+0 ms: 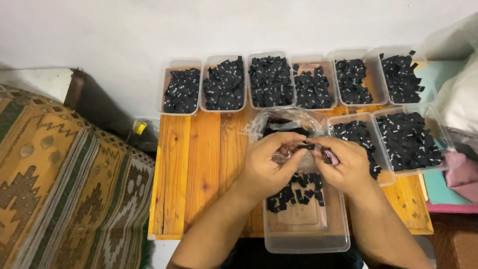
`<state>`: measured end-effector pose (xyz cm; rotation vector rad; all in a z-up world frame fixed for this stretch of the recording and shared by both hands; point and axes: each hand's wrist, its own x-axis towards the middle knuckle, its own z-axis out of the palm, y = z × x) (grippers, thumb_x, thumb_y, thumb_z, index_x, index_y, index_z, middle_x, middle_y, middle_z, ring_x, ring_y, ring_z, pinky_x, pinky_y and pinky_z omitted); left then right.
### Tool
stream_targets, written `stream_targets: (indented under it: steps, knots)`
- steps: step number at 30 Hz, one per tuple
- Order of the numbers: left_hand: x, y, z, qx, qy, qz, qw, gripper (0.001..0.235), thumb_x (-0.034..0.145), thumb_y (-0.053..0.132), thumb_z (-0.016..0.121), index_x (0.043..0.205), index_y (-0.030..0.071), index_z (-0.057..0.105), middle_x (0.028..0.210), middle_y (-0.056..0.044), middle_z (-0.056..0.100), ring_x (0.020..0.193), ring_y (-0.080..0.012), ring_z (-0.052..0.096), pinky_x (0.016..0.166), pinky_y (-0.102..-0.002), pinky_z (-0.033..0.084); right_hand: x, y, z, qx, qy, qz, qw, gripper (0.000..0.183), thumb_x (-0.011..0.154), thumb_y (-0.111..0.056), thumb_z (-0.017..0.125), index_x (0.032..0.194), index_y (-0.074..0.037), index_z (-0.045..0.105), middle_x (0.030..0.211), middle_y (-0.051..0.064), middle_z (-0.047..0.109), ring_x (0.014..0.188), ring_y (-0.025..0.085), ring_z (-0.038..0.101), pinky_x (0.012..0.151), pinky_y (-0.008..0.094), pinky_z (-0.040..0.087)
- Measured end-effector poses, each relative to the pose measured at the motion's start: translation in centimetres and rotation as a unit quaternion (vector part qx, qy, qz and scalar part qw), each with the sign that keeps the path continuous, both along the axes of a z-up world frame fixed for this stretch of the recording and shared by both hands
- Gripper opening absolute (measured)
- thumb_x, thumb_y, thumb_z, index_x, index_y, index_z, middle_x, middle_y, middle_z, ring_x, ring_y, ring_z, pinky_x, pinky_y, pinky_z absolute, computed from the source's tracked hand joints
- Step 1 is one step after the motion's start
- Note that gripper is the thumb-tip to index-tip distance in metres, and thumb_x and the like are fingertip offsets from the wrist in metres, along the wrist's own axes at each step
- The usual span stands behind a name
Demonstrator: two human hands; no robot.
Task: The person repeatedly picks small black fabric pieces from a clear plastic container, folds each piece in half by hand, and places the folded pieces back into the same container. The process continues throughout the clip with multiple pieces handled one at a time.
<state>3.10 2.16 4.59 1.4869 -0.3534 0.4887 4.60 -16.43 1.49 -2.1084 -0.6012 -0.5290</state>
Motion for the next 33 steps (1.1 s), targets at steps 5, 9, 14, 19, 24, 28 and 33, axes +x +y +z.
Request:
stream_targets:
  steps: [5, 9, 14, 19, 24, 28, 33]
  knots:
    - [1.0, -0.1, 0.2, -0.014, -0.023, 0.020, 0.999, 0.015, 0.082, 0.006, 0.080, 0.097, 0.007, 0.078, 0.077, -0.004, 0.075, 0.063, -0.0156, 0.068, 0.060, -0.025, 0.059, 0.6, -1.1, -0.4, -0.048, -0.024, -0.010, 0.999, 0.011, 0.087, -0.010, 0.074, 0.097, -0.008, 0.080, 0.068, 0.011, 0.071, 0.064, 0.036, 0.069, 0.062, 0.041, 0.056]
    - [1.6, -0.4, 1.0, -0.003, -0.038, 0.021, 0.999, 0.013, 0.082, 0.007, 0.080, 0.095, 0.007, 0.078, 0.073, -0.005, 0.072, 0.059, -0.0187, 0.068, 0.057, -0.028, 0.058, 0.3, -1.7, 1.5, -0.080, -0.023, -0.023, 0.996, 0.012, 0.090, -0.010, 0.070, 0.097, -0.006, 0.079, 0.063, 0.011, 0.066, 0.059, 0.036, 0.066, 0.058, 0.042, 0.054]
    - [1.9, -0.5, 0.6, 0.004, -0.019, -0.012, 1.000, 0.016, 0.082, 0.005, 0.079, 0.097, 0.008, 0.077, 0.075, -0.004, 0.074, 0.061, -0.0182, 0.069, 0.059, -0.028, 0.058, 0.2, -2.5, 0.3, -0.079, -0.056, -0.039, 0.995, 0.012, 0.092, -0.012, 0.071, 0.098, -0.006, 0.079, 0.066, 0.011, 0.067, 0.060, 0.036, 0.066, 0.060, 0.041, 0.054]
    - [1.8, -0.7, -0.5, 0.021, -0.015, -0.012, 1.000, 0.018, 0.081, 0.002, 0.079, 0.098, 0.006, 0.076, 0.074, -0.007, 0.074, 0.061, -0.0189, 0.070, 0.058, -0.028, 0.058, 0.0, -3.4, -1.4, -0.072, -0.068, -0.049, 0.994, 0.012, 0.092, -0.012, 0.072, 0.099, -0.008, 0.080, 0.069, 0.010, 0.069, 0.065, 0.036, 0.068, 0.061, 0.043, 0.054]
    - [1.2, -0.9, -1.0, 0.003, 0.033, -0.038, 0.999, 0.018, 0.083, 0.000, 0.077, 0.101, 0.004, 0.076, 0.077, -0.010, 0.075, 0.065, -0.0201, 0.072, 0.060, -0.029, 0.060, -0.2, -2.8, -0.4, -0.004, -0.002, -0.026, 1.000, 0.023, 0.082, -0.010, 0.078, 0.105, -0.005, 0.080, 0.064, 0.013, 0.066, 0.063, 0.039, 0.067, 0.061, 0.043, 0.054]
    - [1.4, -1.0, -1.7, 0.012, 0.040, -0.046, 0.998, 0.017, 0.083, 0.001, 0.078, 0.100, 0.005, 0.076, 0.080, -0.010, 0.077, 0.068, -0.0213, 0.074, 0.063, -0.030, 0.061, -0.1, -2.0, -0.6, 0.004, 0.018, 0.004, 1.000, 0.022, 0.084, -0.010, 0.077, 0.105, -0.006, 0.079, 0.063, 0.008, 0.066, 0.060, 0.033, 0.067, 0.062, 0.038, 0.054]
    - [2.4, -1.5, -3.8, 0.033, 0.031, -0.041, 0.998, 0.017, 0.084, 0.007, 0.078, 0.100, 0.007, 0.076, 0.081, -0.008, 0.077, 0.069, -0.0226, 0.074, 0.063, -0.031, 0.059, 0.1, -2.4, -2.0, -0.006, 0.030, -0.014, 0.999, 0.013, 0.086, -0.005, 0.077, 0.099, -0.005, 0.080, 0.074, 0.009, 0.074, 0.069, 0.034, 0.071, 0.065, 0.037, 0.054]
